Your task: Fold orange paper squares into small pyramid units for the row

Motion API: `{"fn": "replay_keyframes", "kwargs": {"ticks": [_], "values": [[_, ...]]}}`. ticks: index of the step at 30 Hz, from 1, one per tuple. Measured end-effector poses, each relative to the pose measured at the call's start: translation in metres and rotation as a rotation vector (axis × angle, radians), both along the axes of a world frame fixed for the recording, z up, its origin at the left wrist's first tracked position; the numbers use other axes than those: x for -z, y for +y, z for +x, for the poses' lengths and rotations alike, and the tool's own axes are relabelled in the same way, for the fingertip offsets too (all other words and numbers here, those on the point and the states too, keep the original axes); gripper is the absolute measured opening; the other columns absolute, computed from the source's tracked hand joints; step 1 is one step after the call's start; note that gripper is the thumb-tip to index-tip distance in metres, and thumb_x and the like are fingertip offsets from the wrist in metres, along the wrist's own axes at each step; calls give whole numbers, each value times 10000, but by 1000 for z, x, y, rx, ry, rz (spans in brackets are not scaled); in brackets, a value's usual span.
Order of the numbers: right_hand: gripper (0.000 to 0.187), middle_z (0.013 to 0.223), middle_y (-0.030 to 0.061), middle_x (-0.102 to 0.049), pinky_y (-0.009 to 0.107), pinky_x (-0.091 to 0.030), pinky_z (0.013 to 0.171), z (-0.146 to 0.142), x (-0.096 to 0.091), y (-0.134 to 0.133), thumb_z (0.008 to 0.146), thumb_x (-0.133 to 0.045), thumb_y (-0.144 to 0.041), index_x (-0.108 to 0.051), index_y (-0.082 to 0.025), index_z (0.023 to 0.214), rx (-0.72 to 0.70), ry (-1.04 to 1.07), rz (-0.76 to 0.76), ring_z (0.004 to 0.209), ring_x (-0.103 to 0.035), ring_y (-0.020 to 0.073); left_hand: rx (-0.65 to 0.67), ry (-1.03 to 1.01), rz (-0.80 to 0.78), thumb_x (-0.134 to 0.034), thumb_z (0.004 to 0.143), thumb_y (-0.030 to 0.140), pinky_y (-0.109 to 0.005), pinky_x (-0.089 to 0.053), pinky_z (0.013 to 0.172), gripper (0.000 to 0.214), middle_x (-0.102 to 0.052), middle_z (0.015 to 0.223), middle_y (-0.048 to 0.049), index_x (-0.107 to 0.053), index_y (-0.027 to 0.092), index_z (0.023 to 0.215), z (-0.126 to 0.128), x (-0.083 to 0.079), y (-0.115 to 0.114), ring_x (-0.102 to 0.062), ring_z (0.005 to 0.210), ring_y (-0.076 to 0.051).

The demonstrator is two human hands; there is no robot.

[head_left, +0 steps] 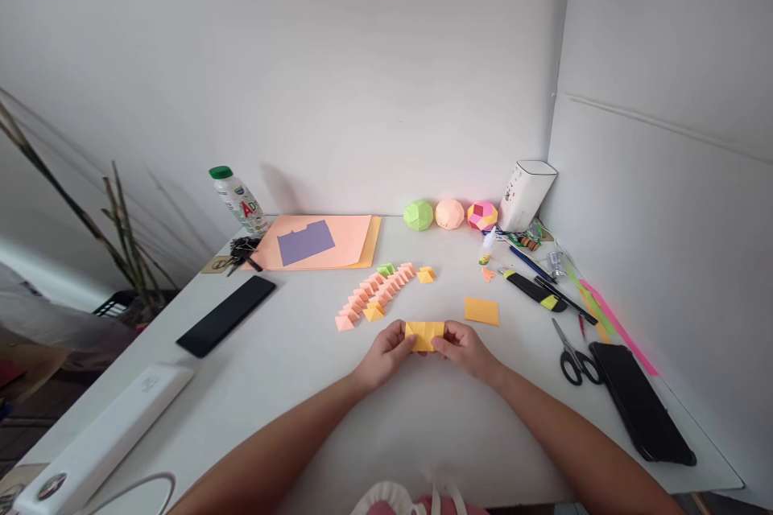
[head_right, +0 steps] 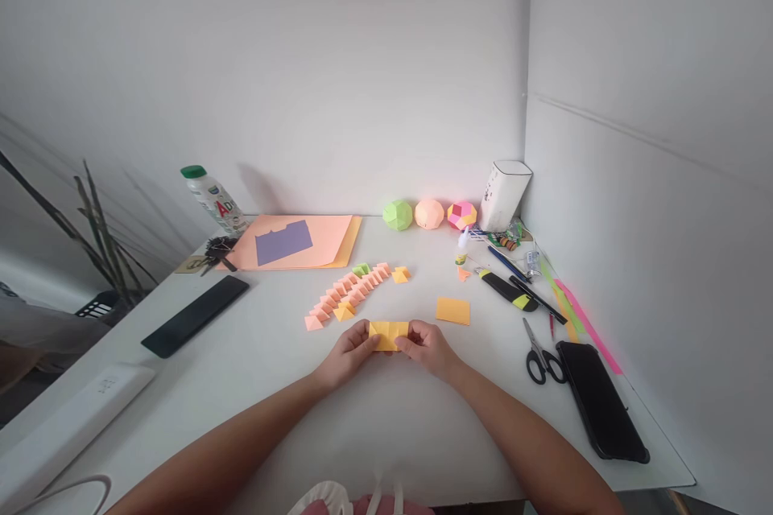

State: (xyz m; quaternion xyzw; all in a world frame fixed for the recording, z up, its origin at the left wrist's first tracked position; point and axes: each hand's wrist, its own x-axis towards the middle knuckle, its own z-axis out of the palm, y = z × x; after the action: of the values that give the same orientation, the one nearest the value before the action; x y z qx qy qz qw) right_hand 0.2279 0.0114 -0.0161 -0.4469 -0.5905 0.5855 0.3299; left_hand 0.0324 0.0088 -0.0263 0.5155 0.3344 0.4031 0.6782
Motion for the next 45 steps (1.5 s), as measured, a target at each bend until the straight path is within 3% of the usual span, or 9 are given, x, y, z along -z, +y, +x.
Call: {"fn": "replay_keyframes", "kwargs": {"ticks": [4, 8, 10, 15, 18, 22, 30, 39, 45], "values": [[278, 612, -39, -474, 224, -355, 515, 2, 4, 2, 766, -595, -431, -506, -179, 692, 25, -2, 28, 542, -433, 104, 36, 103, 15, -613, 772, 439, -275, -454, 654, 294, -607, 752, -17, -529, 158, 788, -2, -3, -3, -576, 678, -145], [272, 585, -54, -397, 212, -290, 471, 3, 8, 2, 745, -605, -399, -475, -177, 659, -39, -31, 33, 507, -351, 85, 33, 66, 11, -650, 749, 412, -287, -458, 702, 325, -617, 888, -40, -488, 180, 910, 1, -7, -5, -593, 787, -162], [271, 580, -57, -372, 211, -272, 464, 2, 8, 1, 740, -605, -389, -468, -176, 645, -56, -63, 46, 504, -326, 82, 13, 55, -5, -656, 749, 404, -282, -459, 674, 351, -611, 851, -21, -438, 200, 934, 3, -6, -5, -597, 752, -150], [282, 596, -49, -381, 214, -286, 471, 0, 6, 0, 748, -594, -430, -496, -175, 679, -59, -65, 53, 518, -337, 89, -60, 58, 42, -611, 789, 398, -233, -429, 559, 309, -545, 769, 22, -382, 213, 882, 5, 4, -8, -544, 641, -107], [284, 603, -46, -403, 211, -283, 470, 1, 6, 1, 746, -603, -434, -506, -173, 692, -71, -51, 52, 519, -337, 88, -84, 62, 109, -580, 811, 392, -236, -433, 573, 269, -521, 801, 16, -384, 213, 860, 5, 4, -9, -527, 660, -104], [289, 578, -52, -390, 211, -266, 463, 1, 6, 1, 751, -602, -428, -483, -179, 664, -65, -76, 54, 507, -324, 88, -23, 126, 228, -548, 828, 387, -271, -456, 638, 216, -514, 834, -6, -437, 202, 847, 3, -1, -8, -533, 722, -131], [286, 565, -53, -408, 214, -263, 451, 0, 6, 1, 733, -607, -418, -461, -186, 648, -63, -66, 26, 491, -330, 88, -26, 264, 382, -534, 840, 361, -326, -499, 700, 321, -507, 985, -79, -560, 228, 1131, 1, 2, -10, -550, 865, -201], [277, 577, -50, -420, 217, -292, 463, 1, 3, 0, 735, -616, -439, -520, -182, 694, -58, -29, -11, 497, -357, 91, -101, 130, 178, -586, 806, 395, -334, -491, 727, 291, -567, 887, -53, -612, 210, 1029, 3, 3, -11, -565, 813, -183], [286, 592, -39, -465, 223, -309, 477, 1, 3, -1, 738, -637, -442, -548, -172, 705, -21, -22, -25, 511, -381, 94, -108, 139, 194, -589, 809, 374, -322, -492, 703, 295, -543, 852, -43, -608, 211, 1053, 2, 7, -10, -550, 777, -170]]}}
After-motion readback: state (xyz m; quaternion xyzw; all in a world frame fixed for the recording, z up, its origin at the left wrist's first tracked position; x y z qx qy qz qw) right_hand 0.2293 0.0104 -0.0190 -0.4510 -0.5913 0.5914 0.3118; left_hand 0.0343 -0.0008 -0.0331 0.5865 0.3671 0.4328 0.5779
